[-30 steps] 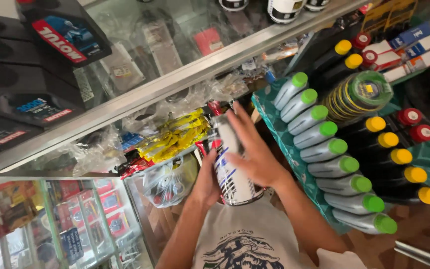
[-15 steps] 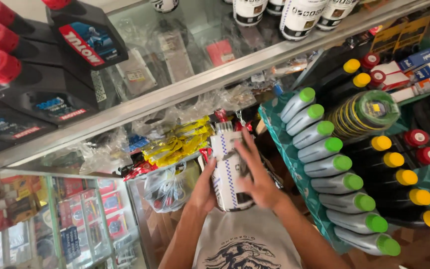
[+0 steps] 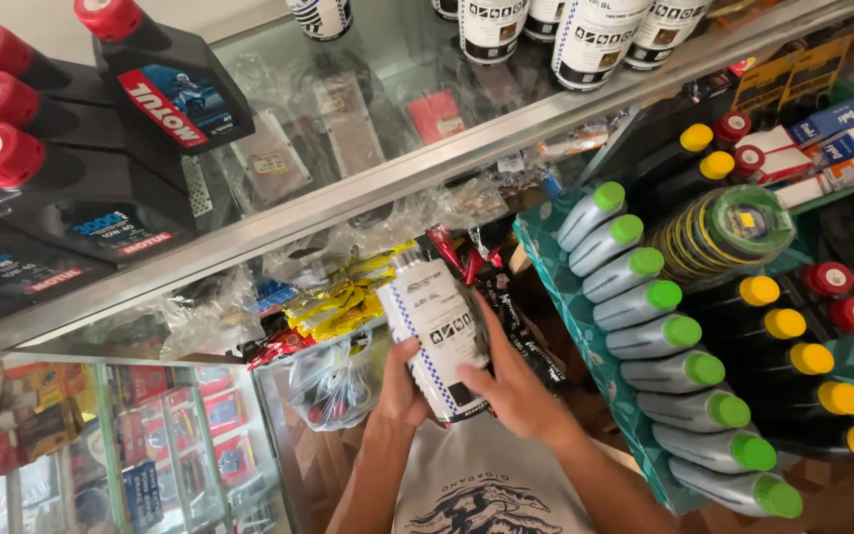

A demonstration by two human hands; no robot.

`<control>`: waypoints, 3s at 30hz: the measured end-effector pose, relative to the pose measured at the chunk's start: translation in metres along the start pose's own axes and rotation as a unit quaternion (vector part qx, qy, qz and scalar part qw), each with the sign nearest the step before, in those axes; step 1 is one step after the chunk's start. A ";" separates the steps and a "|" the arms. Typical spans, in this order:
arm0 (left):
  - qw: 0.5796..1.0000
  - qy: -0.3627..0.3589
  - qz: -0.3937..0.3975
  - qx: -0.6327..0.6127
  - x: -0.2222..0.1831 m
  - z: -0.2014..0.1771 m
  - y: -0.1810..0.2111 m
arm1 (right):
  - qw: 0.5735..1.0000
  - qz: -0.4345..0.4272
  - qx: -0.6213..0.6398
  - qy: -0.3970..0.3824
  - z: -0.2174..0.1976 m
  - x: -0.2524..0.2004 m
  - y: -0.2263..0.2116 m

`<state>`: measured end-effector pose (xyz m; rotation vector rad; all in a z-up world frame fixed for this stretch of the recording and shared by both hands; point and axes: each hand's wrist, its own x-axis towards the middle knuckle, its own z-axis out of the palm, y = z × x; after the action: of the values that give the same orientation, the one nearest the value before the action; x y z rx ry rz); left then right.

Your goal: Organizing, inspecting, and cleaning motor oil bottles on a retail display shelf.

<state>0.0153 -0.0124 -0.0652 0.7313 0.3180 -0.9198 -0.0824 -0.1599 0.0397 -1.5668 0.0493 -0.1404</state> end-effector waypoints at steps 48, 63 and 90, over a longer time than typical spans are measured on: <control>0.778 -0.109 0.406 0.468 -0.048 0.057 0.033 | 0.852 -0.272 -0.405 0.189 0.024 0.009 -0.062; 0.859 -0.222 0.262 0.379 -0.044 0.030 0.025 | 0.979 -0.169 -0.050 0.102 -0.044 0.013 -0.016; 0.886 -0.306 0.155 0.313 -0.025 0.014 0.018 | 0.964 -0.232 -0.126 -0.021 -0.043 0.030 -0.042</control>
<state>0.0150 -0.0001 -0.0339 0.9937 -0.6768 -0.8963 -0.0599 -0.2060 0.0827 -1.8129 -0.3485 -0.4854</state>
